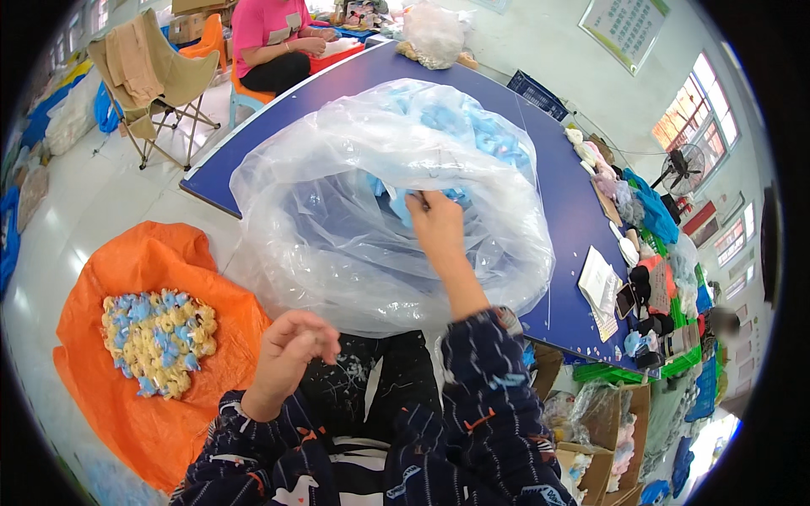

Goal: The person trims excess fabric from small blue and yellow plush toys using scissors, then places the finished items into a plastic bag. The person also briefly handles a sheet of stickers.

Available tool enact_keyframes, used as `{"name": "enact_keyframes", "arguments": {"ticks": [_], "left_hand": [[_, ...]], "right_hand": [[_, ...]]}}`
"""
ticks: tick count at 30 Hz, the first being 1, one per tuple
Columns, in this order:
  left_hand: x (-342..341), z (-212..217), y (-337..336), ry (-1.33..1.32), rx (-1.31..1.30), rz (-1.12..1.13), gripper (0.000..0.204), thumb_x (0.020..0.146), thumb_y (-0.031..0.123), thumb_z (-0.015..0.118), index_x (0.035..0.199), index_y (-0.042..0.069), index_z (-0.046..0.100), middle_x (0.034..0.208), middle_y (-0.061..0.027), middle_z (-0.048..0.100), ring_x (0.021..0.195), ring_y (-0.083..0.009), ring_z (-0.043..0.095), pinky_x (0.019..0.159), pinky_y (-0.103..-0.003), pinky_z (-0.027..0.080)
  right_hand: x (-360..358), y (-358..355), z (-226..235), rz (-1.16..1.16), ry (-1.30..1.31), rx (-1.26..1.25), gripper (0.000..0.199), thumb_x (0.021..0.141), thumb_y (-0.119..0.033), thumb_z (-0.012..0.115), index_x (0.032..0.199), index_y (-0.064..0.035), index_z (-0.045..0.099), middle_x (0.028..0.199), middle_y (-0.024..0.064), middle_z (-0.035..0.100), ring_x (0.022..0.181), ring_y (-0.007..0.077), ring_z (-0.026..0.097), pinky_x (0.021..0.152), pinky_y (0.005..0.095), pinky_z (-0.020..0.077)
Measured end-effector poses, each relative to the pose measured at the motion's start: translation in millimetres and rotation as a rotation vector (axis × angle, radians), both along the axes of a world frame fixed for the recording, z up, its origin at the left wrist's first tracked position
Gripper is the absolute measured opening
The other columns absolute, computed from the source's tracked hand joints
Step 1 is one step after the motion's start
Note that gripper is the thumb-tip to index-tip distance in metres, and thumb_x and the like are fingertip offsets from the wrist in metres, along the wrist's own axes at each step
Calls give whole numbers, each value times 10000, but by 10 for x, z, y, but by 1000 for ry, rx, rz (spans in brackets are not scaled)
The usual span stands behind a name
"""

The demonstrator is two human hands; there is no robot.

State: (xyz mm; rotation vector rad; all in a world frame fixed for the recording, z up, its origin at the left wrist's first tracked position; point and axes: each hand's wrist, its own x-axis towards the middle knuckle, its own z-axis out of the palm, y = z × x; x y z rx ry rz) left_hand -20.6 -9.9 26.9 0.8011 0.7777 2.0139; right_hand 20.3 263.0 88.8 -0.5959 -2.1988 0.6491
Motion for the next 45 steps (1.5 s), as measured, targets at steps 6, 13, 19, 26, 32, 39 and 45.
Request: {"name": "enact_keyframes", "arguments": {"ticks": [6,13,19,26,32,39,45], "left_hand": [[131,241,343,1106,-131,753,455,702,-26,655,1123,34,492,1187,-158,452,1015,-243,516,762,-303,474],[338,90,305,346,-250,308,433,773,75,645,1163,-1,471,1020,-95,576,888,-169,576,773,-284,462],[374,-79,279,-161,-118,28,416,803,32,608,1186,-19,454,1035,-60,556,943,-115,535,794,-231,448],[377,-118,277,112,-261,42,370,838,65,557,1172,-2,413,1067,-107,528,913,-160,563,753,-272,495],[393,-45,267,-206,-223,-48,342,842,105,557,1137,-4,422,1014,-119,563,893,-182,581,757,-292,504],[296,-227,130,23,-283,-145,456,732,103,633,1121,-29,437,1056,-127,555,968,-230,576,843,-371,485],[48,94,-76,206,-414,-226,466,642,141,680,1047,-40,539,939,-102,613,865,-177,599,778,-313,487]], "right_hand": [[674,-952,257,160,263,-901,145,819,-148,597,808,-6,570,662,33,577,440,29,367,397,198,268],[1015,-1436,106,349,354,-1167,186,826,-122,602,958,3,560,811,70,590,501,28,399,424,181,295],[1133,-1376,-113,327,34,-464,326,714,-60,694,1014,-30,572,873,53,577,712,99,525,606,224,429],[1156,-1526,-277,223,51,-498,173,747,-42,672,870,-15,553,708,47,556,603,87,509,550,212,420],[1138,-1549,-353,235,145,-623,127,818,-106,619,841,-3,549,692,-11,548,588,26,442,520,177,356],[1081,-1323,-223,321,26,-1012,219,832,-176,601,928,20,584,784,10,589,692,68,521,632,216,434],[888,-1345,-207,470,-98,-574,103,780,-84,572,793,19,568,644,83,547,599,90,497,554,230,407]]}}
